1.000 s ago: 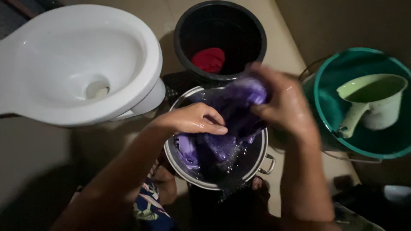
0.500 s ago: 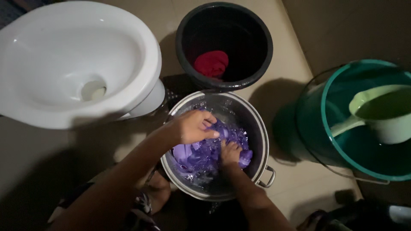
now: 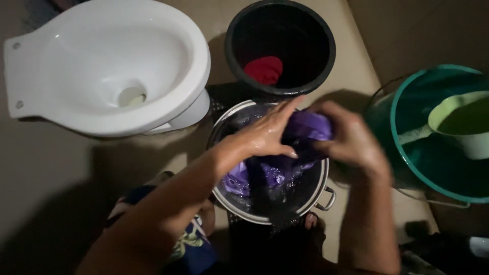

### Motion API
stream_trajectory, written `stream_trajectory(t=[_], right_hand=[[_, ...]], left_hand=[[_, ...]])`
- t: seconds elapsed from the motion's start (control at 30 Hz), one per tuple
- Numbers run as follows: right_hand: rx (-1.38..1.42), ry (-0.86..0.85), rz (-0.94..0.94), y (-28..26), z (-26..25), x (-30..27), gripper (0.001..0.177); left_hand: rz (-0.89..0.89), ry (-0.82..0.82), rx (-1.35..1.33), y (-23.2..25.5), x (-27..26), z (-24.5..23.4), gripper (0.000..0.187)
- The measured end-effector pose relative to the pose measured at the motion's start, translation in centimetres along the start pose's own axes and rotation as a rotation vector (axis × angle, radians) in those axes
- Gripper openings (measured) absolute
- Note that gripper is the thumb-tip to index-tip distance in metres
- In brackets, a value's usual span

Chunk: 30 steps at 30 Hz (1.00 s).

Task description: The person hand-washes several pieces of clothing in a metal pot using water from a green bucket. They scrub and rinse red and purple garments, then transfer them into a black bucket.

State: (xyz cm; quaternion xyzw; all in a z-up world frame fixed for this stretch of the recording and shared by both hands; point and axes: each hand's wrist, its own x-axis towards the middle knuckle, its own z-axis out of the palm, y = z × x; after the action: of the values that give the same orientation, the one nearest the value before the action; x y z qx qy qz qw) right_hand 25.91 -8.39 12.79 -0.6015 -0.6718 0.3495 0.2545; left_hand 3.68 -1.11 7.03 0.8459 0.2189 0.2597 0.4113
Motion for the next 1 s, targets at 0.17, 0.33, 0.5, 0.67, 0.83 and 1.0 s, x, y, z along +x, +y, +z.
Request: stream_trajectory(t=[0.17, 0.33, 0.5, 0.67, 0.83, 1.0], right_hand=[[0.422, 0.073, -0.339, -6.4, -4.1, -3.9, 0.066], [0.395, 0.143, -0.302, -3.9, -3.8, -4.2, 0.092], [0.354, 0.211, -0.188, -1.4, 1.8, -2.7, 0.132], [0.294, 0.457, -0.35, -1.0, 3.5, -1.8, 0.141], [0.225, 0.328, -0.309, -3.9, -0.6, -2.0, 0.11], [0.147, 0.318, -0.275, -4.1, -1.4, -1.8, 0.097]], left_hand=[[0.061, 0.107, -0.185, 3.1, 2.6, 0.4, 0.095], [-0.092, 0.094, 0.004, 5.1, 3.9, -1.7, 0.068], [-0.035, 0.21, -0.02, 7.2, 3.7, -1.2, 0.059], [-0.021, 0.225, -0.07, 7.4, 3.5, -1.5, 0.066], [0.054, 0.286, -0.03, 7.0, 3.0, -2.1, 0.068], [-0.034, 0.243, 0.144, 5.6, 2.6, -1.1, 0.071]])
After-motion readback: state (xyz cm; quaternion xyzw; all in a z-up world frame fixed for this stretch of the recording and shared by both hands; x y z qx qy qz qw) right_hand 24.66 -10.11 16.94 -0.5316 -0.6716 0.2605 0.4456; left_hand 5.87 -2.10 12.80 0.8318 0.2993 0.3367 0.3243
